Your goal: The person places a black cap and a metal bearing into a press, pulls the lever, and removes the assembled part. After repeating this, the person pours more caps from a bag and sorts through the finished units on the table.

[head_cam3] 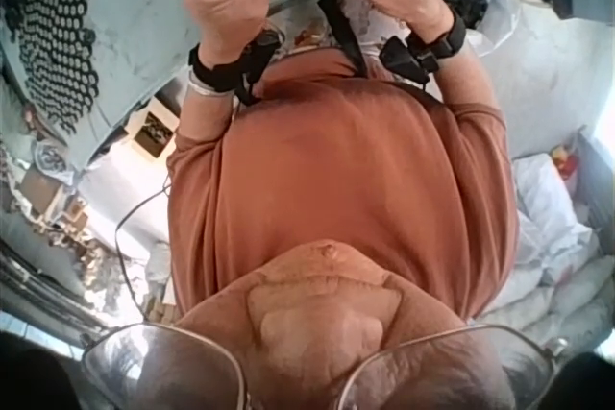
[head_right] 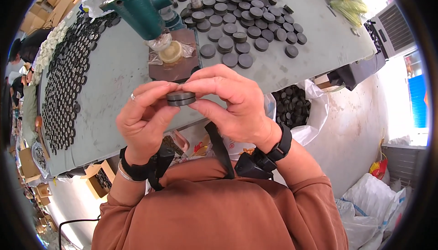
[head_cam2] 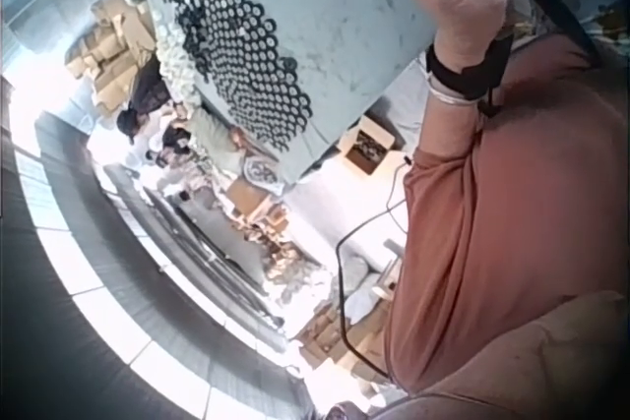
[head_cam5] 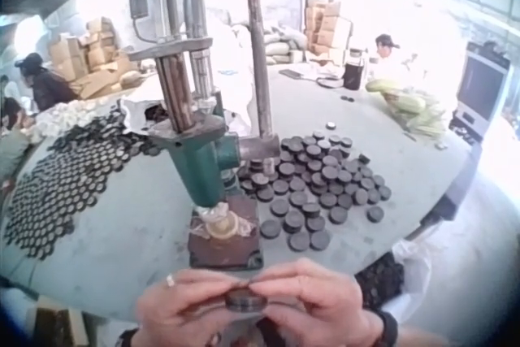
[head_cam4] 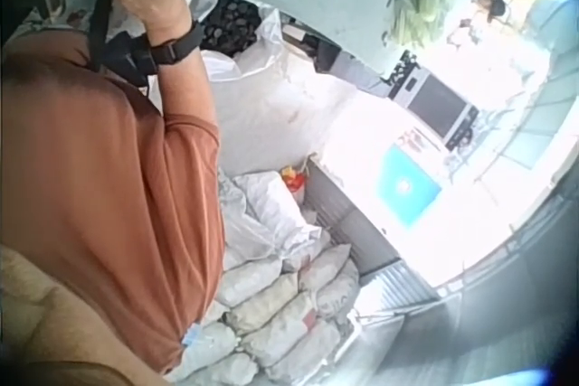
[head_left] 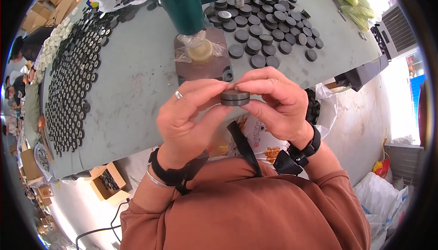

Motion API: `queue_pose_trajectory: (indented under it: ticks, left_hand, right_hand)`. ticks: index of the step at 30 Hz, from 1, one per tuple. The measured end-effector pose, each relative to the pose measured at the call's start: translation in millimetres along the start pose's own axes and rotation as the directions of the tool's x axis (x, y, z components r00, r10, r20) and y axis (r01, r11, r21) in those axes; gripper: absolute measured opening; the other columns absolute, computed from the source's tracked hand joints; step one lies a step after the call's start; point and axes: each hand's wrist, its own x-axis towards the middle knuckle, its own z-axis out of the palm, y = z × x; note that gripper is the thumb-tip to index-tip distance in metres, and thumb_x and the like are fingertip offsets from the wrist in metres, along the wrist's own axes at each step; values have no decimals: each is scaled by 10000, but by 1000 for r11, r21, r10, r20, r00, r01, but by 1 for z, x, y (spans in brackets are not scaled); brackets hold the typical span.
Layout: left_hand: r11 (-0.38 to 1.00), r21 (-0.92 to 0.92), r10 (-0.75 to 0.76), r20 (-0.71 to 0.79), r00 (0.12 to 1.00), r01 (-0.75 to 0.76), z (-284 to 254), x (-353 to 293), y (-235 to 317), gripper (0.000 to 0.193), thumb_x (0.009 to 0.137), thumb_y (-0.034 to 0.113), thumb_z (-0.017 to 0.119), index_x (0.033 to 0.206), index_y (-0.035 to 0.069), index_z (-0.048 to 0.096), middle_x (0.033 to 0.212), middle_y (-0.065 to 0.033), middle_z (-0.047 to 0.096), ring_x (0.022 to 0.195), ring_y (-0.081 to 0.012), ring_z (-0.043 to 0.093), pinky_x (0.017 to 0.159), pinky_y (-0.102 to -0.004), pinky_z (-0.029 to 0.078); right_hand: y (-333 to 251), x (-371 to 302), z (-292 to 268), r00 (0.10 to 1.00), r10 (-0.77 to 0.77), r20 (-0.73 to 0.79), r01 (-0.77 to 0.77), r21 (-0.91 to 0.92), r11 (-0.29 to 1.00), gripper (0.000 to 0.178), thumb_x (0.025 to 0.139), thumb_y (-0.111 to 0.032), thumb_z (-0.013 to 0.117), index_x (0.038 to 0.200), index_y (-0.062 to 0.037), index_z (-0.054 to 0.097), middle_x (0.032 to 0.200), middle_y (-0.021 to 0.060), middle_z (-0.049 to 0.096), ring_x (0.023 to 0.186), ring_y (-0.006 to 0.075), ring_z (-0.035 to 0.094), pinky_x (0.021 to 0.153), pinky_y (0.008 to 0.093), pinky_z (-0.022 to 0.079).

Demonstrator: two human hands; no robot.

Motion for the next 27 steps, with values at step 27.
queue_pose_trajectory:
  ticks: [27]
  left_hand:
    - [873, -238, -469, -172, 866, 425, 22, -14, 34, 77, 868, 31, 592, 903, -38, 596, 827, -61, 630, 675, -92, 588, 603, -218, 487]
  right_hand:
    - [-31, -12, 39, 851, 519, -81, -473, 309, 825, 156, 888, -119, 571, 790, 3, 568, 641, 64, 556, 555, 89, 481, 491, 262, 384]
